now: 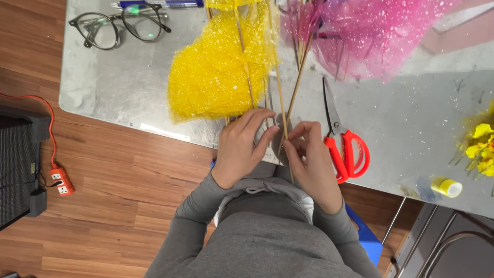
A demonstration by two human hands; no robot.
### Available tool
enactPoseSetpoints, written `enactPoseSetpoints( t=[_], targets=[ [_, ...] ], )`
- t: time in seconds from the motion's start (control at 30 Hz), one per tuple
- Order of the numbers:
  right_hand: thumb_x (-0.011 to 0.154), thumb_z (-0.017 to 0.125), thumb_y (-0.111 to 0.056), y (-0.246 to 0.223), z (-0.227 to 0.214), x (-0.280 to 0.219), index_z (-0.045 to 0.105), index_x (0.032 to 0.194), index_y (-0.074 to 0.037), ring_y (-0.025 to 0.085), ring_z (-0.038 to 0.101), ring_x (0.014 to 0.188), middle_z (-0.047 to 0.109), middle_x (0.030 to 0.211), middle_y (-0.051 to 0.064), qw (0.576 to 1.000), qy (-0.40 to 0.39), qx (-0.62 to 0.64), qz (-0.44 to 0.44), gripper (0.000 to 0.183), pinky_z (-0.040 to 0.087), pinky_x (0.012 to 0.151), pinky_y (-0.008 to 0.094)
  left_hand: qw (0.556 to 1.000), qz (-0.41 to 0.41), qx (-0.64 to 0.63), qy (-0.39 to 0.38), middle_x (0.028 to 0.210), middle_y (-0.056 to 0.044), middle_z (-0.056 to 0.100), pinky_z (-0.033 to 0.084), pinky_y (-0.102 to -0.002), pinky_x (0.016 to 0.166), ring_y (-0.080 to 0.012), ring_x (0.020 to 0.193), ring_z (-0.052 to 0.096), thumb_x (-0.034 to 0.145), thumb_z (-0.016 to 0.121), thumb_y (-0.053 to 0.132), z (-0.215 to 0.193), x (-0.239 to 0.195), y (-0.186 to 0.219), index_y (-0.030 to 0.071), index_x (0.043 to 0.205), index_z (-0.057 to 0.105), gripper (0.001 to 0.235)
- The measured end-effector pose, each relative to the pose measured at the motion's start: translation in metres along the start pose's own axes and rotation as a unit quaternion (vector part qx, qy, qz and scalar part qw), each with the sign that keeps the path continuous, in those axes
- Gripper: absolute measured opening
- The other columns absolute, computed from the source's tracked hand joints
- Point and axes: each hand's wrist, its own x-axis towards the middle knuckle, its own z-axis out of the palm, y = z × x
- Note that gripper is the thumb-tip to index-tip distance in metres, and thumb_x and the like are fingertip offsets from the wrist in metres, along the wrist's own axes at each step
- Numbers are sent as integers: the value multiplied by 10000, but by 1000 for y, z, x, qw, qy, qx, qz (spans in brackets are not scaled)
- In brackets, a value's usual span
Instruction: Assembling decorative sticks by wrapping yellow mesh fabric around wooden sticks and securing them with tape.
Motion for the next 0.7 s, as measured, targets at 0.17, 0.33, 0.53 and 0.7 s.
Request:
enactPoseSetpoints(
  t=[0.17, 0.33, 0.53, 0.7],
  targets=[
    [967, 632, 7, 34, -7, -32, 364, 1192, -32, 255, 720, 668, 669, 946, 144, 998, -47, 50, 13, 352, 574, 617, 355, 1000, -8, 19, 5, 903, -26, 611, 570, -429, 659, -305, 747, 696, 1036, 622, 316, 8, -10, 3, 136, 1150, 721, 234],
    [973, 636, -58, 42, -15, -55, 424, 1200, -41, 305, 710, 648, 672, 831, 136, 994, -100, -48, 0, 312, 552, 605, 409, 999, 2, -19, -31, 763, -33, 589, 556, -451, 637, -350, 675, 681, 1015, 626, 326, 11, -14, 30, 160, 1123, 707, 213],
    [937, 702, -146, 59, -24, -67, 580, 1161, -63, 329, 682, 796, 667, 843, 135, 982, -158, -64, -81, 269, 540, 724, 454, 990, 40, -124, -51, 742, -46, 647, 517, -392, 668, -329, 718, 698, 1015, 630, 244, 26, -30, 51, 126, 904, 641, 162],
    [938, 689, -52, 71, -27, -53, 468, 1365, 54, 300, 711, 972, 717, 1046, 175, 975, -165, 103, -109, 492, 548, 918, 494, 977, 43, -201, -59, 815, -32, 687, 508, -330, 713, -274, 752, 698, 1018, 657, 208, 22, -46, 55, 121, 955, 705, 118]
  ],
)
